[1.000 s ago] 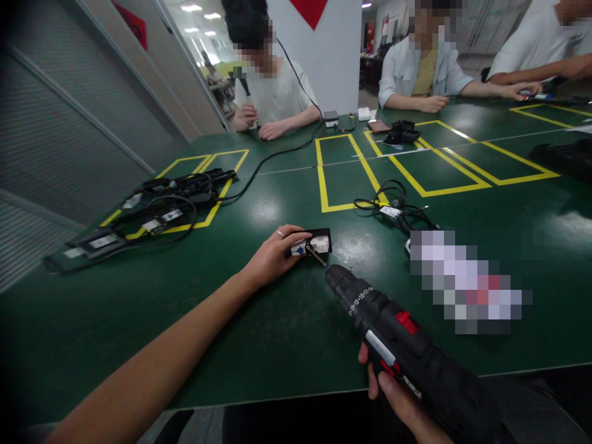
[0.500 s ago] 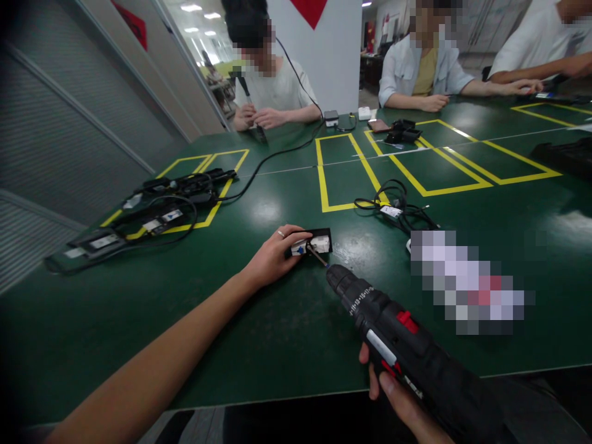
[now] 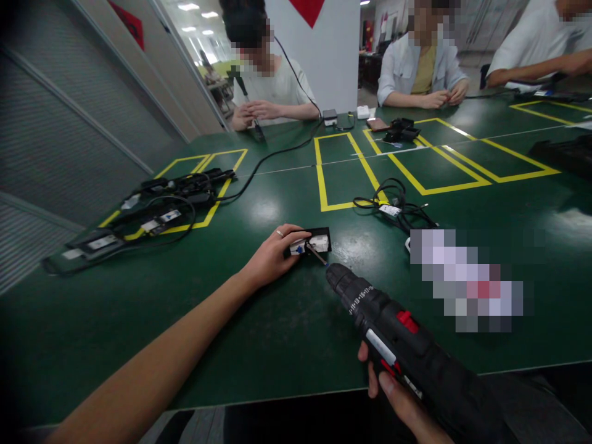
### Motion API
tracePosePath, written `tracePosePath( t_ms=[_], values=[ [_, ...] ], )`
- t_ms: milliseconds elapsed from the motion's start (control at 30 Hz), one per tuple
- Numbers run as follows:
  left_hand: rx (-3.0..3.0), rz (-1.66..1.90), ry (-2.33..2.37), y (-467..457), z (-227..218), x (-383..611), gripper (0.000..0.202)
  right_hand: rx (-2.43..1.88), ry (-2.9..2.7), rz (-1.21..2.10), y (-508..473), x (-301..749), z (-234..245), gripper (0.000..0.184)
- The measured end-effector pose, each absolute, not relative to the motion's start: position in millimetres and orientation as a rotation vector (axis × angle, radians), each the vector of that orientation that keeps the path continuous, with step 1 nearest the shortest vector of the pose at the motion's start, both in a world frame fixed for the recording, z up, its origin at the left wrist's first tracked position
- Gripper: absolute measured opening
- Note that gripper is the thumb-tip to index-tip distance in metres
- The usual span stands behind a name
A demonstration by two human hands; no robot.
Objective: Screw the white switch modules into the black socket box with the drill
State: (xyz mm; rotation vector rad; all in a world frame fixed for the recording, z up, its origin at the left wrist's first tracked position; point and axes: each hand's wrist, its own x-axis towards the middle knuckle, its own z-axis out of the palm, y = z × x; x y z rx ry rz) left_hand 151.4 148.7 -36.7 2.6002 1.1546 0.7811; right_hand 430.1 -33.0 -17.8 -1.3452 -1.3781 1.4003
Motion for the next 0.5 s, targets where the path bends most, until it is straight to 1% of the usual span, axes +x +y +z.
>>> tracePosePath(
  t_ms=[267,500],
  values=[
    [2.577,0.782,1.143,148.2,-36.8,150.6,0.047,-1.358,-1.337,1.396,-33.4,427.5,-16.5,0.018],
    [2.587,0.796,1.143,149.2,-36.8,151.3,0.047,-1.386,-1.345,1.379,-33.1,427.6,-14.8,0.022]
  ],
)
